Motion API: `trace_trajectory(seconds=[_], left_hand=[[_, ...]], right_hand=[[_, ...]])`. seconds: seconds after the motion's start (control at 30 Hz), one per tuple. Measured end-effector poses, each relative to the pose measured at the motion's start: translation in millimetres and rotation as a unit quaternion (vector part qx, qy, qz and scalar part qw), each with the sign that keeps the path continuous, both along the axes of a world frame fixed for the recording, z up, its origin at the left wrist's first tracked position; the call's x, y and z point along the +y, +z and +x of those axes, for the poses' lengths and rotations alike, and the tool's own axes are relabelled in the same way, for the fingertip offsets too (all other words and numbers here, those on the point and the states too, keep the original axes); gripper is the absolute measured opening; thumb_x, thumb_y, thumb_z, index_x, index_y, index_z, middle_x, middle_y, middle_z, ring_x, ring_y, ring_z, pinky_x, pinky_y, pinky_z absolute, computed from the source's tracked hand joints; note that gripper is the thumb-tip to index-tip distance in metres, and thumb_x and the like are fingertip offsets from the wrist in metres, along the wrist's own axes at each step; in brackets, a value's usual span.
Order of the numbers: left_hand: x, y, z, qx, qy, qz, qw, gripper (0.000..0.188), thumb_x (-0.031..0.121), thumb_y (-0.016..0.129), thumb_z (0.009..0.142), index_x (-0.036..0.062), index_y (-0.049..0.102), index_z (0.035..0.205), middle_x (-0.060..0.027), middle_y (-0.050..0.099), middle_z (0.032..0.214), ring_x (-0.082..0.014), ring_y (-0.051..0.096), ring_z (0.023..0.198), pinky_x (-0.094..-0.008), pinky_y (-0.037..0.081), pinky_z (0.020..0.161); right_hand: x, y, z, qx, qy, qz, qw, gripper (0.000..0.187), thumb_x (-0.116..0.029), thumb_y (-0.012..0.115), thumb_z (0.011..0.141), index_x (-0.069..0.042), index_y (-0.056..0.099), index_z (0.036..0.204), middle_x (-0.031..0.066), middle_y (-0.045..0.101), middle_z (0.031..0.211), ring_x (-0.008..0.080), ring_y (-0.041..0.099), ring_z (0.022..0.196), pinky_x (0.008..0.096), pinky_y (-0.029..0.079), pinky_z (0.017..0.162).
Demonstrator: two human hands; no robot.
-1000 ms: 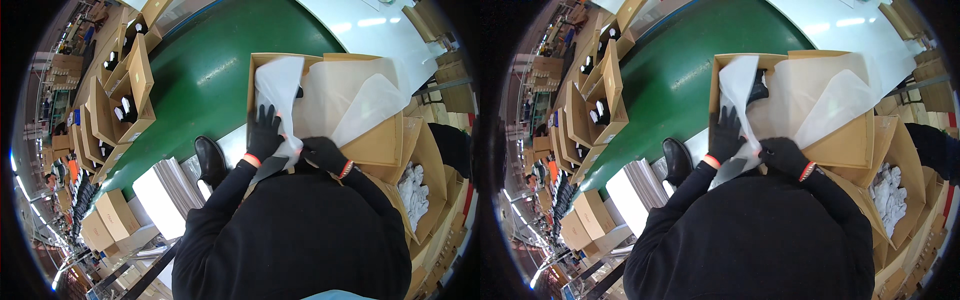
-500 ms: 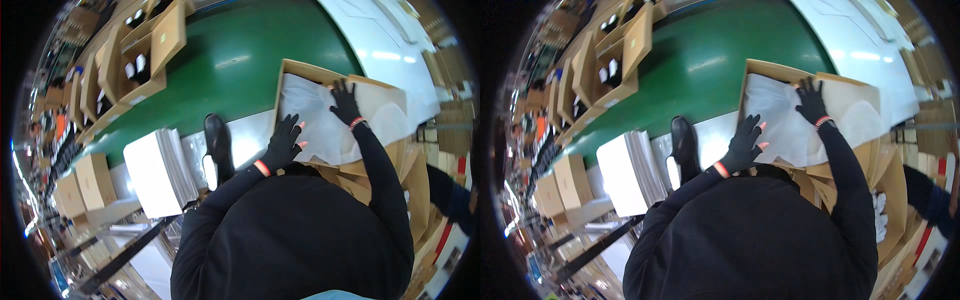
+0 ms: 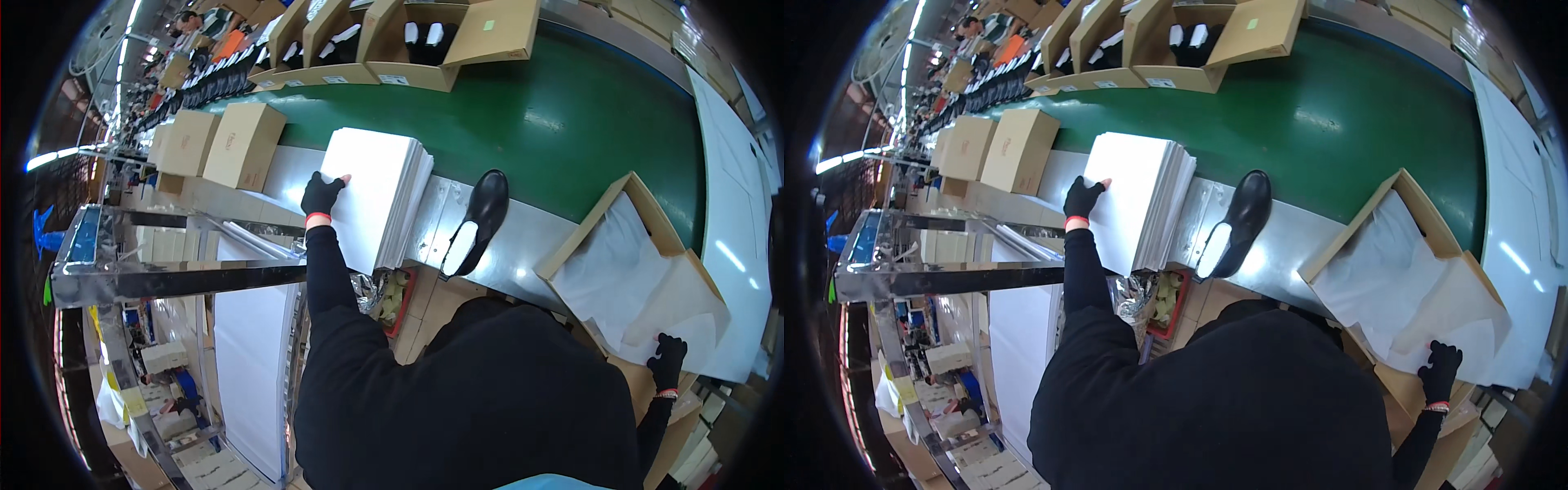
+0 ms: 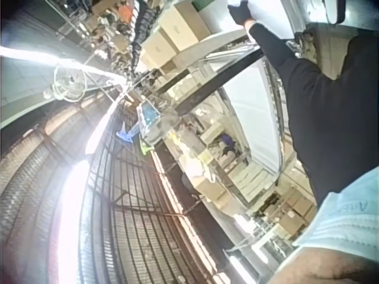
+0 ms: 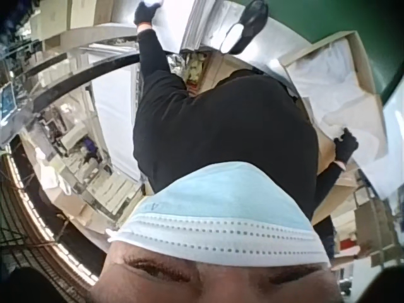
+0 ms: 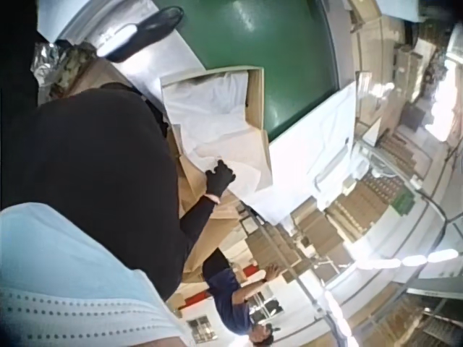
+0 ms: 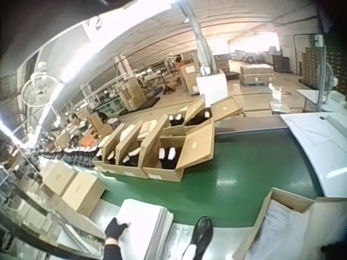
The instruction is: The person places a sheet of white tissue paper into a cardboard box, inserts a pair of black shoes, and covers them with another sheet of paper. The person then closes the box and moves it along a conveyor belt. This process is repeated for multiple pairs of shoes throughout the video.
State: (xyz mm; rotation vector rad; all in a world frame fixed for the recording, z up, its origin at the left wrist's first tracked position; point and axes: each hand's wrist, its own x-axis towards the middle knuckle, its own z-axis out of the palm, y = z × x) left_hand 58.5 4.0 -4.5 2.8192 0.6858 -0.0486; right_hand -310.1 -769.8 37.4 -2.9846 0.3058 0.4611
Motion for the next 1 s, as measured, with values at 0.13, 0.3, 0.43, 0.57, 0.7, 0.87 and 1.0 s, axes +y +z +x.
trace_trajectory(seconds=[0.13,0.3,0.43,0.57,0.7,0.87,1.0], left_hand=[[-0.6,-20.0,-11.8,-0.18,-0.001,0.116,0.977,0.083,0.054,0.078,0.063,0.0025,0.054,0.123,-0.0195,0.061,0.116,-0.0364,0.058,0.108,-0.0454,0.046,0.09],[-1.3,37.7,11.5,-0.336,-0.107,0.001,0.936,0.038,0.029,0.068,0.088,-0.0034,0.062,0.105,-0.0124,0.068,0.097,-0.0207,0.061,0.089,-0.0336,0.047,0.082],[-203.6,165.4,-12.8,-0.275,-0.22,-0.493,0.795,0.036,0.023,0.056,0.095,-0.0041,0.057,0.118,-0.0068,0.063,0.097,-0.0123,0.056,0.083,-0.0266,0.048,0.076],[-316.5,123.2,6.7,-0.165,-0.363,-0.458,0.794,0.033,0.024,0.054,0.096,-0.0015,0.058,0.116,-0.0111,0.064,0.1,-0.0164,0.061,0.087,-0.0304,0.049,0.078],[-480.8,5.1,-32.1,-0.191,-0.526,-0.373,0.74,0.05,0.026,0.062,0.091,-0.0067,0.049,0.127,-0.0237,0.065,0.086,-0.0289,0.064,0.074,-0.0392,0.051,0.069],[-572.7,-67.1,-68.7,-0.125,-0.564,-0.274,0.769,0.05,0.018,0.06,0.086,-0.0031,0.045,0.129,-0.0285,0.063,0.094,-0.0446,0.061,0.084,-0.0505,0.049,0.073],[-580.5,-41.6,-67.1,-0.03,-0.528,-0.397,0.75,0.048,0.012,0.058,0.087,-0.0072,0.045,0.129,-0.0268,0.065,0.091,-0.0372,0.067,0.081,-0.0425,0.053,0.071]], right_hand=[[9.4,-17.8,-14.5,-0.091,0.055,-0.115,0.988,0.016,-0.011,0.067,0.063,-0.009,0.058,0.076,0.0115,0.055,0.077,0.0317,0.051,0.083,0.047,0.038,0.086],[17.9,2.0,-22.6,-0.119,-0.02,-0.044,0.992,0.073,-0.01,0.077,0.059,-0.009,0.05,0.126,0.0143,0.052,0.127,0.0357,0.04,0.127,0.0509,0.026,0.109],[17.5,16.0,-27.4,-0.097,-0.063,-0.053,0.992,0.08,-0.01,0.079,0.055,-0.009,0.049,0.129,0.0124,0.055,0.119,0.0342,0.045,0.121,0.0475,0.03,0.105],[1.8,4.7,-34.2,-0.062,-0.085,-0.034,0.994,0.062,-0.008,0.077,0.056,-0.011,0.057,0.115,0.0073,0.057,0.098,0.0308,0.051,0.102,0.0436,0.037,0.094],[-0.3,6.8,-33.1,-0.073,-0.06,0.007,0.995,0.05,-0.006,0.076,0.059,-0.011,0.059,0.105,0.0062,0.056,0.091,0.0292,0.053,0.093,0.0392,0.043,0.085],[-9.4,26.0,-40.4,-0.173,-0.106,0.158,0.966,0.059,-0.001,0.074,0.061,-0.012,0.057,0.116,0.0081,0.057,0.112,0.0287,0.056,0.102,0.0376,0.047,0.085],[-35.3,46.9,-32.7,-0.236,-0.128,0.154,0.951,0.08,0.005,0.071,0.064,-0.015,0.044,0.137,0.0067,0.043,0.143,0.0272,0.055,0.111,0.0354,0.048,0.089]])
